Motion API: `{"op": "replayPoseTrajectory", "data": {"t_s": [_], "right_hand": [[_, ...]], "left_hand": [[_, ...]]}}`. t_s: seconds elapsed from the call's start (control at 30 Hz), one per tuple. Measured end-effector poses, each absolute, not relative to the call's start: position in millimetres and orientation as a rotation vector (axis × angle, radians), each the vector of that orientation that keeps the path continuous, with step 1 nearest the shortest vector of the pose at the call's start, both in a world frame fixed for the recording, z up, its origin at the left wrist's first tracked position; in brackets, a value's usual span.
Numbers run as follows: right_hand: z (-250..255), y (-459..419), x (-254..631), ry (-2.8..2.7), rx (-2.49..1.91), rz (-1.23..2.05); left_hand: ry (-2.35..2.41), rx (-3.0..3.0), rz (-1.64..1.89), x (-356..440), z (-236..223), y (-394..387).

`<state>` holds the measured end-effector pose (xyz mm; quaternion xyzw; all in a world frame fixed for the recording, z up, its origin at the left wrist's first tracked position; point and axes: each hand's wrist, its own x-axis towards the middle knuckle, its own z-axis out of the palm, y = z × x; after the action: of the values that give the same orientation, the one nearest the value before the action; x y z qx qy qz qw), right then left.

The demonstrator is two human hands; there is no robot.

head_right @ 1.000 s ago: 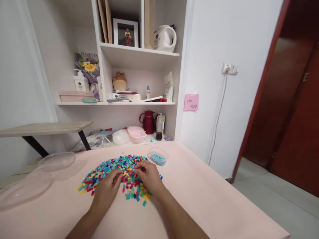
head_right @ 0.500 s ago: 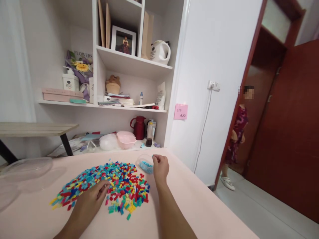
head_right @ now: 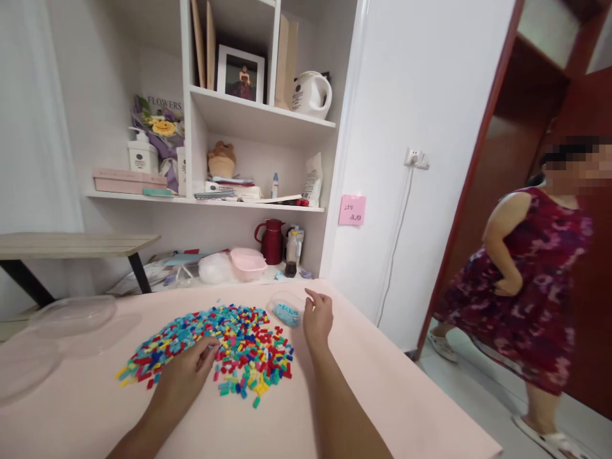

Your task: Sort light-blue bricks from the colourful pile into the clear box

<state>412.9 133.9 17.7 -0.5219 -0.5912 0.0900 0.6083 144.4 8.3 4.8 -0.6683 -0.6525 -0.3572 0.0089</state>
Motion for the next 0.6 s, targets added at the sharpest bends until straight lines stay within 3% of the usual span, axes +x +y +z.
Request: {"op": "replayPoseTrajectory", "data": {"t_s": [0.37,0.6], "right_hand": [[32.8,78.7,347.3,-2.224,-0.821,0.514],[32.8,77.0,345.1,-2.3,-0.82,0.527]], "left_hand": [[-2.005,-2.122,-1.08,144.9,7.6,6.4],[-2.016,-2.126,-1.064,145.2,7.0,7.7]]}}
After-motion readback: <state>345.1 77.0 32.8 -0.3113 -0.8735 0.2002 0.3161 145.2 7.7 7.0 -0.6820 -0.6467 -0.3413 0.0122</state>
